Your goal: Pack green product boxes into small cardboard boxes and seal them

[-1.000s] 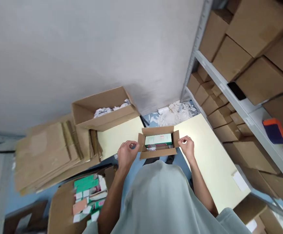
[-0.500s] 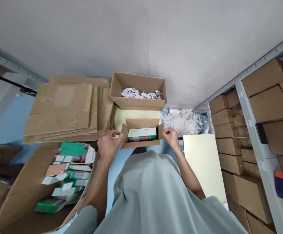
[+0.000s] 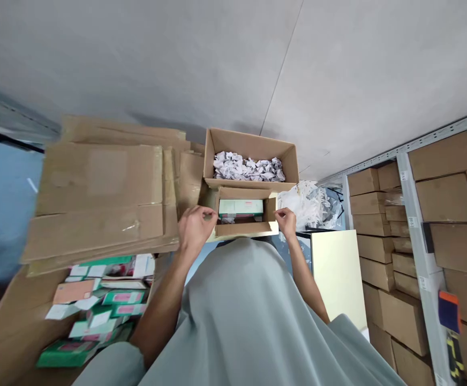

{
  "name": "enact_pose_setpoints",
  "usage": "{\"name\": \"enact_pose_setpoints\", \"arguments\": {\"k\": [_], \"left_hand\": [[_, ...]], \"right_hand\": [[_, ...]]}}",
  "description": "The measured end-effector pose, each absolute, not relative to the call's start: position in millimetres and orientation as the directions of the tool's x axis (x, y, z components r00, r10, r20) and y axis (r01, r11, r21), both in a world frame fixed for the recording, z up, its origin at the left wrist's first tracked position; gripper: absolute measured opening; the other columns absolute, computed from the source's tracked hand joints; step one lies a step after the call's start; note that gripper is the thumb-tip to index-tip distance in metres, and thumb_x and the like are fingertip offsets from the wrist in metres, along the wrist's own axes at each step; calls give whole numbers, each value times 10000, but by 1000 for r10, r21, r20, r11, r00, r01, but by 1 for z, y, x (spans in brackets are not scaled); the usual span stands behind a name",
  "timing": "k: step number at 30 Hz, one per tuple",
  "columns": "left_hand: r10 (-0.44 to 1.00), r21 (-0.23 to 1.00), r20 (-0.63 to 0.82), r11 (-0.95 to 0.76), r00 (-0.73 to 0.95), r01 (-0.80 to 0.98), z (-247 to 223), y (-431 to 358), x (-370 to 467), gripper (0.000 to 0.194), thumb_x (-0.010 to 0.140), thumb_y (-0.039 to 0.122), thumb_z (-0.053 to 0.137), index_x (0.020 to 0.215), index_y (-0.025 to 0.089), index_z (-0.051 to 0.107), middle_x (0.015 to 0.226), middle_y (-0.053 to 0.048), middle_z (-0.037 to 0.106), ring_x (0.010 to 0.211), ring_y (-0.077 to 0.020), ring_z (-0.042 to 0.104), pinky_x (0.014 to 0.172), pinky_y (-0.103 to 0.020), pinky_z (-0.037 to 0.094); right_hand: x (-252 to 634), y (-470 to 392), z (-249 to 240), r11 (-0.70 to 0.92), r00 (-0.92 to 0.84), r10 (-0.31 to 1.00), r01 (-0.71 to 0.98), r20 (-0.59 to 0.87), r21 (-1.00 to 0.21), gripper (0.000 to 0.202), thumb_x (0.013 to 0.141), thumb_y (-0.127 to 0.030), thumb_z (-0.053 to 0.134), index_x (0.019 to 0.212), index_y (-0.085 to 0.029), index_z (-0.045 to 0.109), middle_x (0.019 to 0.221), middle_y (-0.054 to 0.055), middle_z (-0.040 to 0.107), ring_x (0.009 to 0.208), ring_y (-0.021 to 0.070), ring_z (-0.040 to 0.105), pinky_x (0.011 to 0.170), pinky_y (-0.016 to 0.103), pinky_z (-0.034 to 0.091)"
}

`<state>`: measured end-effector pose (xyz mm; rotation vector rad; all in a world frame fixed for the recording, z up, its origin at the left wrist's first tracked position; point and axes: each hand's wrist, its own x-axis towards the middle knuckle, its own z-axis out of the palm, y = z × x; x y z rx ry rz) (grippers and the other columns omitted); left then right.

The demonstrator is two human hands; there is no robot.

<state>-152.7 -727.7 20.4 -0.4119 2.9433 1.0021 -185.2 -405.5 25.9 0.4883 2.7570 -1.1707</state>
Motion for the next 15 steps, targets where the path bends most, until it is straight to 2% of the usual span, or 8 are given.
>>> {"name": "enact_pose_setpoints", "arguments": {"k": [5, 9, 12, 15], "left_hand": [[-229, 614, -132, 745, -965, -260, 8, -725, -158, 113, 905, 332, 652, 888, 254, 733, 1017, -109, 834, 973, -339, 776, 884, -441, 584], [-218, 664, 65, 738, -974, -121, 25, -721, -180, 246, 975, 408, 690, 1125, 224, 755, 1162, -149, 798, 1118, -368, 744, 1022, -487, 577], [-121, 652, 183, 758, -976, 28, 38, -718, -216, 353, 1014, 422, 706, 1303, 224, 749, 1354, -175, 760, 1292, -390, 683, 1120, -517, 527], [42, 610, 169, 780, -985, 138, 37, -713, -254, 328, 982, 369, 755, 1283, 242, 780, 1344, -165, 769, 1314, -407, 653, 1141, -544, 480]], "right_hand": [[-190, -408, 34, 710, -940, 253, 342, -231, -615, 102, 923, -284, 795, 872, -208, 841, 943, 48, 834, 812, 203, 722, 864, 318, 577], [-221, -409, 60, 812, -976, 200, 214, -86, -543, 154, 1023, -305, 774, 1060, -192, 871, 1039, 80, 833, 928, 232, 736, 961, 347, 569], [-262, -420, 82, 878, -993, 114, 110, -19, -465, 190, 1087, -291, 733, 1160, -180, 868, 1146, 110, 835, 1039, 253, 747, 1031, 357, 558], [-311, -445, 94, 926, -998, -12, 11, -59, -378, 215, 1117, -286, 719, 1239, -185, 863, 1221, 115, 837, 1171, 264, 743, 1106, 350, 538]]}}
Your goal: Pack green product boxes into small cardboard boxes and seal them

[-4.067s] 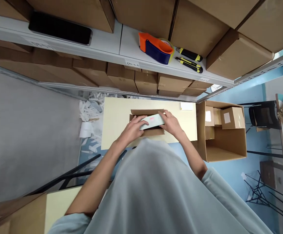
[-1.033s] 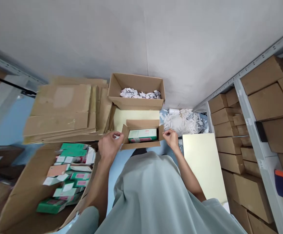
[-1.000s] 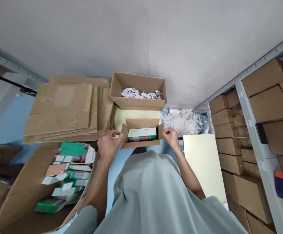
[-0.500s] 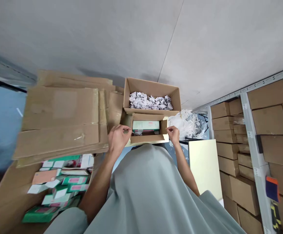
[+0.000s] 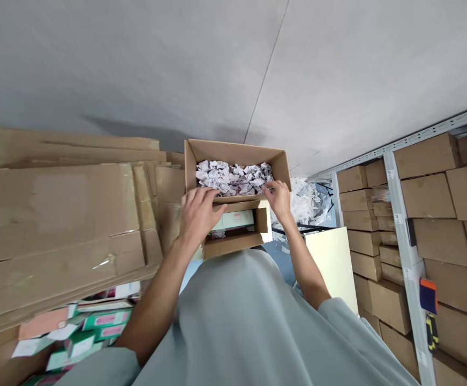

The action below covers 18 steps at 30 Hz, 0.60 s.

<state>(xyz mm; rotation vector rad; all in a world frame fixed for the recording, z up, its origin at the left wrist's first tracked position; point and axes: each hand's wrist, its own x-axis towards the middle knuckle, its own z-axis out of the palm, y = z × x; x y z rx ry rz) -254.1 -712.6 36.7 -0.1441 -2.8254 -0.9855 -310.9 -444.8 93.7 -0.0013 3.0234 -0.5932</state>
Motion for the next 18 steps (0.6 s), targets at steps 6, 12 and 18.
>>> {"name": "enact_pose_setpoints", "arguments": {"k": [6, 12, 18], "left_hand": [[114, 538, 82, 831, -990, 140, 17, -705, -278, 193, 1003, 392, 737, 1032, 225, 830, 1083, -170, 795, 1148, -409, 680, 1111, -577, 427], [112, 506, 72, 852, -991, 133, 18, -703, -271, 185, 1016, 372, 722, 1042, 226, 833, 1082, -167, 797, 1138, -400, 676, 1107, -570, 415], [118, 503, 79, 853, -990, 142, 18, -702, -272, 153, 1012, 359, 735, 1034, 240, 830, 1085, -158, 799, 1135, -402, 667, 1108, -586, 425]], "right_hand": [[-389, -528, 67, 937, -904, -314, -245, -290, -251, 288, 1071, -319, 801, 1333, -206, 837, 1368, 118, 829, 1335, 275, 733, 1190, 349, 520], [-422, -590, 22, 968, -720, -224, -243, -657, -63, 640, 833, -278, 1007, 1421, -146, 794, 1475, 241, 788, 1449, 363, 732, 1235, 443, 563], [-422, -595, 11, 976, -660, -178, -212, -730, -46, 503, 857, -134, 942, 1348, -123, 835, 1391, 227, 832, 1287, 333, 832, 1091, 375, 664]]}}
